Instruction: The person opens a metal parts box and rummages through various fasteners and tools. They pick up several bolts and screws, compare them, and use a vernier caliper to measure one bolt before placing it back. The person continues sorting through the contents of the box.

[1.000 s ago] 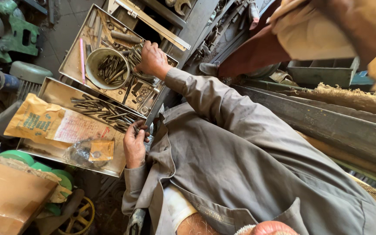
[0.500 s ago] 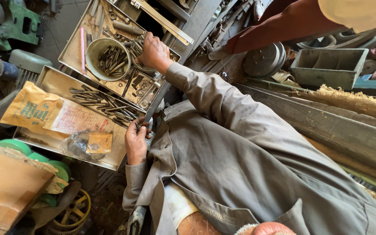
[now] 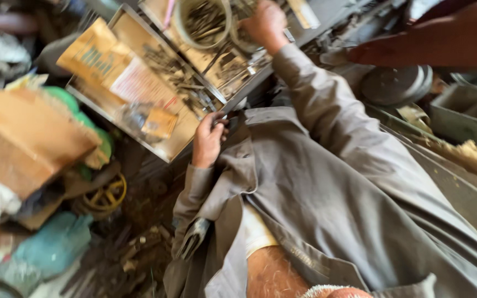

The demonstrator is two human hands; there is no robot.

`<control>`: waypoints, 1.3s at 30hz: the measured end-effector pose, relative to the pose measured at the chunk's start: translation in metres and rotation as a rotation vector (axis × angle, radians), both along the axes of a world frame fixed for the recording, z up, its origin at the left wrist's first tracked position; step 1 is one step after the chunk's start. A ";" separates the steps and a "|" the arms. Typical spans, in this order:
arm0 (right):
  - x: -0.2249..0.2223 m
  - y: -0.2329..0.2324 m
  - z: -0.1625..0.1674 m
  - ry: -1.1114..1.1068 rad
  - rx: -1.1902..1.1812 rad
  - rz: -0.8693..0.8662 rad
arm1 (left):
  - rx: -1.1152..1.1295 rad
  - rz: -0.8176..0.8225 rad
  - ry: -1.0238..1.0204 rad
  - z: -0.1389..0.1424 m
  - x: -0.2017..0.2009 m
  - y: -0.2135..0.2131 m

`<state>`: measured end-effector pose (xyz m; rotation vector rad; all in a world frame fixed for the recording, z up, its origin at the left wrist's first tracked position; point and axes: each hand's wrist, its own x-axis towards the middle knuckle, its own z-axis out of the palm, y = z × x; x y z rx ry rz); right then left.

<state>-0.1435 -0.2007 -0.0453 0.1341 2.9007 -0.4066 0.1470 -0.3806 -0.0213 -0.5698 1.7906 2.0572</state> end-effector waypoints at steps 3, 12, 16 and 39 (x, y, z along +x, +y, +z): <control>-0.001 0.008 -0.005 -0.121 -0.117 0.083 | -0.011 0.009 -0.007 0.001 0.001 0.005; -0.005 0.017 -0.005 -0.046 -0.242 0.138 | 0.023 0.053 -0.029 0.007 -0.002 0.011; -0.005 0.022 -0.008 -0.089 -0.287 0.118 | 0.015 0.050 -0.022 0.009 -0.003 0.011; -0.003 0.027 -0.019 0.292 -0.214 0.594 | -0.047 0.011 0.055 0.020 -0.024 0.019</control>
